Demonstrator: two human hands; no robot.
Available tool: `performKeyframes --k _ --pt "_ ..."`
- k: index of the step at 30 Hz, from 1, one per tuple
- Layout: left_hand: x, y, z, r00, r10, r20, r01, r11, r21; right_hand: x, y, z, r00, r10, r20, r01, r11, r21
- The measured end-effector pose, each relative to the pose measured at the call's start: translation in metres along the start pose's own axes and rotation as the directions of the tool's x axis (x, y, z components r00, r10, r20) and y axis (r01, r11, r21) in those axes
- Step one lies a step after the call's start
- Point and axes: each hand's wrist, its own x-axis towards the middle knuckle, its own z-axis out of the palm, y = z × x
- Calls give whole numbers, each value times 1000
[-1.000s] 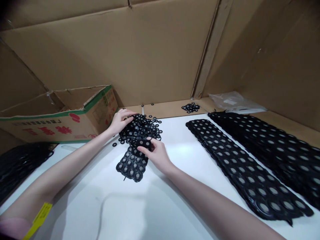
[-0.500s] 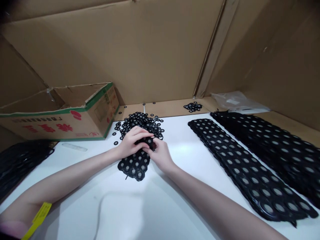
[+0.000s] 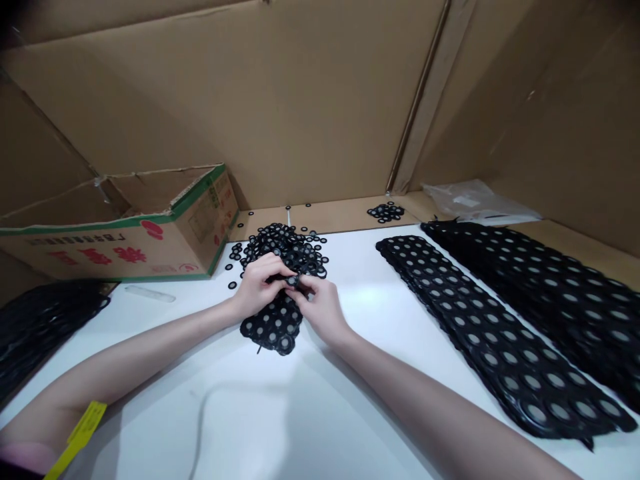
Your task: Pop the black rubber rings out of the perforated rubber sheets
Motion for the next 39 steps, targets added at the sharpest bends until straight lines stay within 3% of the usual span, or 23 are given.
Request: performKeyframes --k 7,11,17,19,23,27,29,31,33,36,39 --pt "0 3 1 1000 10 -17 -9 998 62 -1 0 0 1000 -1 3 1 999 -48" --pt "5 2 -5 999 50 19 -50 999 -4 -2 -1 0 1000 8 -24 -10 999 -54" --pt "11 5 -9 999 32 -37 -35 995 -92 -2 -5 -1 1000 6 4 -6 1000 -22" --pt "12 5 -9 999 -16 -34 11 987 -159 -1 -5 -2 1000 9 12 -9 1000 -26" --pt "22 2 -18 965 -256 -58 215 899 -382 0 -4 0 1000 20 20 -20 1000 3" --pt "49 -6 -41 888 -389 -245 223 831 -510 1 0 2 995 93 36 -95 993 76" --pt "62 -15 -51 867 -355 -351 176 875 -450 1 0 2 993 111 33 -113 989 92" --pt "69 -27 -53 895 -269 -355 166 941 -294 1 0 2 996 85 28 -87 992 93" --pt "70 -42 -50 940 -181 -288 164 983 -85 1 -1 0 998 52 36 -55 993 102" --pt "61 -57 -41 982 -138 -130 163 965 205 2 0 -1 998 44 53 -50 992 118" --pt "48 -54 -40 985 -111 -134 146 947 287 2 0 -2 996 46 72 -56 988 142"
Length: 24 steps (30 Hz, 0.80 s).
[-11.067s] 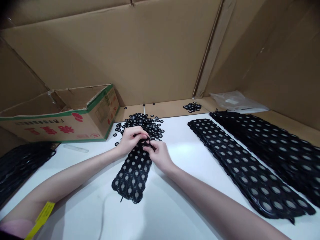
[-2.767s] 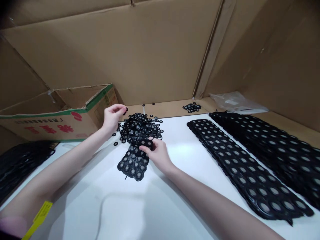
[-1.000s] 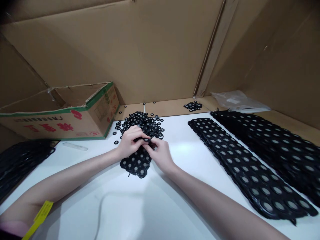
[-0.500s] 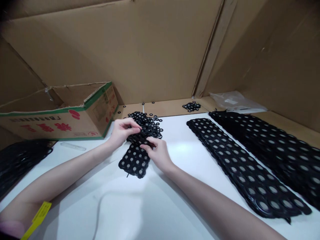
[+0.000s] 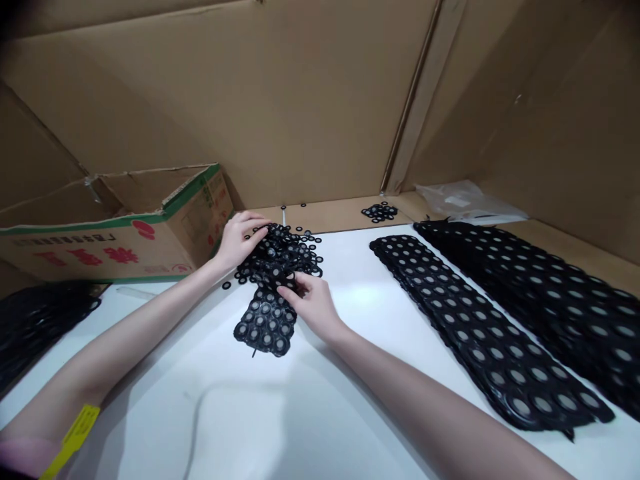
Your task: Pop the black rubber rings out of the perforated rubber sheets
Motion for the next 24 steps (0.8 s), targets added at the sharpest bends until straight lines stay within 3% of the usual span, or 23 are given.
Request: performKeyframes --k 3,5,7,9,12,13,15,16,18,22,24 --pt "-15 15 -11 987 157 20 -153 979 -136 0 -1 0 1000 15 -2 -15 999 35" --pt "-26 26 -14 930 347 123 -313 922 -229 0 -3 0 1000 18 -2 -17 999 39" --pt "-35 34 -13 887 436 155 -390 884 -256 1 -4 0 1000 5 -2 -5 1000 14" --pt "-39 37 -8 916 375 140 -326 902 -282 1 -4 0 1000 -2 -8 1 1000 -22" --pt "-29 33 -8 997 72 34 -51 909 -413 1 -1 1 999 39 -33 -41 998 -43" --pt "-22 29 -10 998 -50 -31 30 886 -463 1 0 2 997 63 -42 -65 997 -37" --pt "-6 19 -17 955 -232 -184 105 846 -523 1 2 3 993 99 -61 -100 995 -19" --pt "2 13 -20 943 -257 -211 115 847 -519 1 3 3 993 99 -65 -100 995 -12" --pt "11 1 -22 961 -217 -169 123 889 -442 1 2 3 996 69 -59 -69 998 1" --pt "5 -14 -14 992 -89 86 104 976 -192 1 0 1 1000 14 -21 -13 1000 27" --pt "-5 -12 -10 992 -62 112 79 985 -153 1 -1 0 1000 27 -16 -26 998 54"
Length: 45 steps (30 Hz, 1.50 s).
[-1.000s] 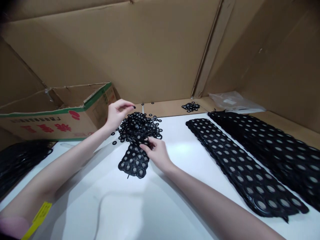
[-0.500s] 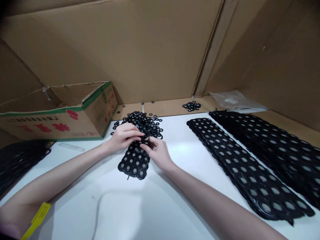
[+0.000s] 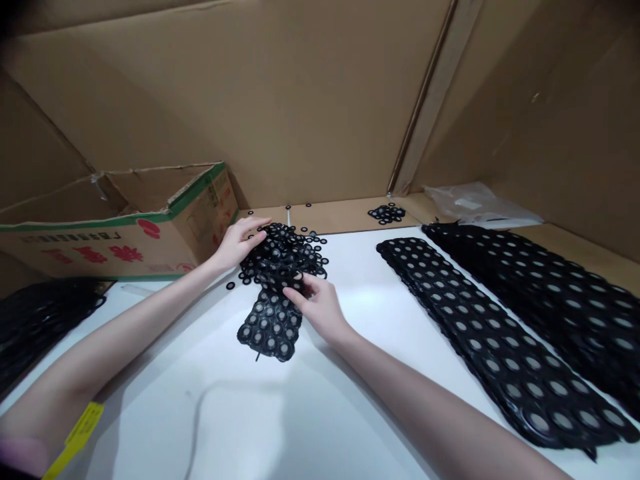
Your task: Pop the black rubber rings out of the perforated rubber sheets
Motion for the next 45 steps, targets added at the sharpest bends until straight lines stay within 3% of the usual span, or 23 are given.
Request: performKeyframes --k 4,6,9,11,17,27,38,45 --pt "-27 21 0 991 107 -78 -113 991 -74 0 1 0 999 45 -10 -44 994 100" --pt "-42 32 0 977 213 6 -212 973 -88 -1 1 0 998 58 -14 -56 986 158" --pt "-57 39 6 923 366 118 -358 930 -84 -1 2 -2 997 76 -20 -69 972 224" --pt "-63 38 13 930 348 120 -339 936 -92 -1 2 -3 996 90 -24 -81 965 251" --pt "-65 36 22 984 157 89 -134 967 -218 -3 -2 -3 994 108 -16 -100 958 270" --pt "-63 34 21 989 52 141 -6 950 -312 -2 3 -3 999 37 -1 -36 990 140" --pt "-63 31 25 984 103 146 -63 965 -256 -1 3 -3 998 60 12 -61 987 146" --pt "-63 30 26 965 221 140 -198 967 -162 0 6 -3 998 60 21 -63 982 177"
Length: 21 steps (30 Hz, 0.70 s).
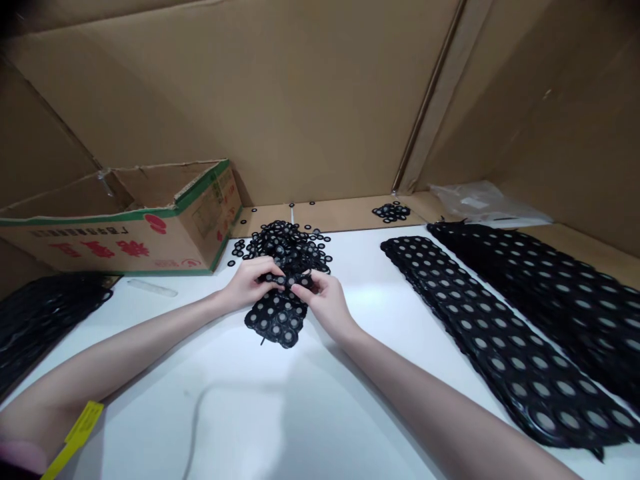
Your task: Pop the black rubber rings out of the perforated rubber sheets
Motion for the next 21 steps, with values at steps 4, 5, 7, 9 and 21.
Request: performKeyframes --k 4,5,7,9,21 --pt "1 1 4 999 39 -15 -39 998 42 0 0 0 1000 -14 0 14 1000 -12" --pt "1 2 6 999 21 -30 -20 999 30 0 -1 0 1000 -15 0 15 1000 -14" --pt "2 3 8 997 -46 -68 44 999 -20 -1 -1 0 1000 -15 -7 15 1000 -10" --pt "2 4 8 988 -125 -90 117 989 -87 -1 -1 0 1000 -12 -17 12 1000 15" --pt "4 5 5 963 -266 -49 242 929 -281 -1 -1 0 1000 2 -9 -1 997 71"
